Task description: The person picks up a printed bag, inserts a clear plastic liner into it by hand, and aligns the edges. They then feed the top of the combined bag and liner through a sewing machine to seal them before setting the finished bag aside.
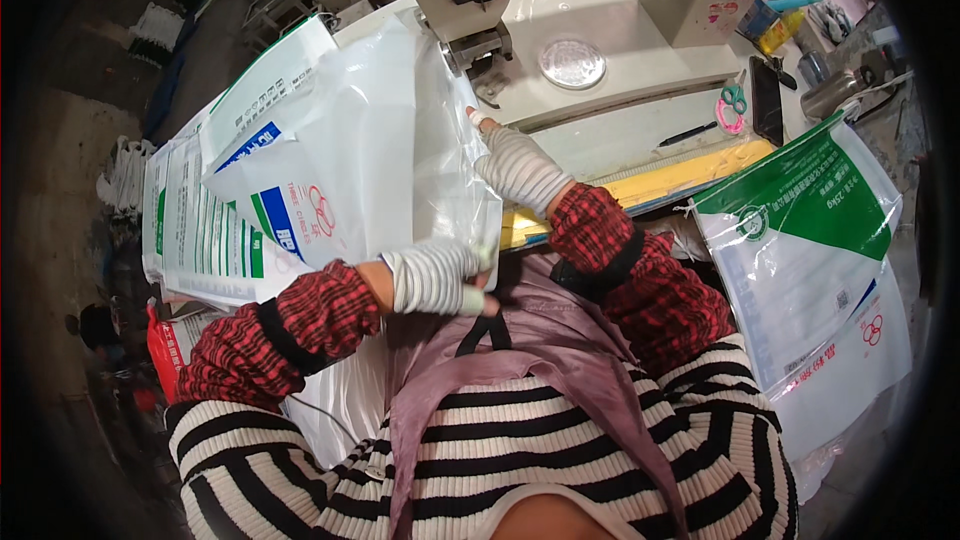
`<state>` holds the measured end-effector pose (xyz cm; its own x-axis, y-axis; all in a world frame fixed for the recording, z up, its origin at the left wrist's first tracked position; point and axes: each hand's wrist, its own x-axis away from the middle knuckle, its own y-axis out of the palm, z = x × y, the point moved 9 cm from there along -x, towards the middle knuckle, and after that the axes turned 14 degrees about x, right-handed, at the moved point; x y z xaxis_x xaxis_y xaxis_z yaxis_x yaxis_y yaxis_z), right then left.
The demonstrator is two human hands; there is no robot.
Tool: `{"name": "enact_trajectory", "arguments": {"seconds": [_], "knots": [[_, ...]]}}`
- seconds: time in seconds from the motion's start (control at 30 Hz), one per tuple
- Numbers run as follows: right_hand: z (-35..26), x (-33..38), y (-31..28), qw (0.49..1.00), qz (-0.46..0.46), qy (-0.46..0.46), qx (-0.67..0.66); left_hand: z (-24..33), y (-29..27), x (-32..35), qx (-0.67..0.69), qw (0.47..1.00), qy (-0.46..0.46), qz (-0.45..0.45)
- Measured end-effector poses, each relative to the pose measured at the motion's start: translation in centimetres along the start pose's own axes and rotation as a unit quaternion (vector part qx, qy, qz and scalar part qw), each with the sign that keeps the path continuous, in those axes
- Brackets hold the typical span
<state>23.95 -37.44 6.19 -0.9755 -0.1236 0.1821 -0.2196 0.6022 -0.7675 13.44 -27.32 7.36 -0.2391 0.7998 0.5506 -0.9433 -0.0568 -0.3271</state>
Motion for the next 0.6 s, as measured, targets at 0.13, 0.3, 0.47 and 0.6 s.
{"name": "enact_trajectory", "arguments": {"seconds": [0.13,0.3,0.47,0.6], "knots": [[0.2,0.8,1.2,0.994,-0.006,0.052,0.1,0.3,0.8,2.9,-0.258,0.966,0.0,-0.031],[-1.0,1.8,1.4,0.997,-0.009,0.06,0.044,5.1,-5.0,5.8,-0.484,0.862,-0.122,0.087],[0.0,1.5,3.8,0.997,0.066,0.026,-0.019,11.7,7.4,1.5,-0.487,0.854,0.168,-0.067],[-0.2,2.8,4.3,0.995,0.018,0.069,0.074,11.4,5.8,2.0,-0.418,0.895,0.09,-0.126]]}}
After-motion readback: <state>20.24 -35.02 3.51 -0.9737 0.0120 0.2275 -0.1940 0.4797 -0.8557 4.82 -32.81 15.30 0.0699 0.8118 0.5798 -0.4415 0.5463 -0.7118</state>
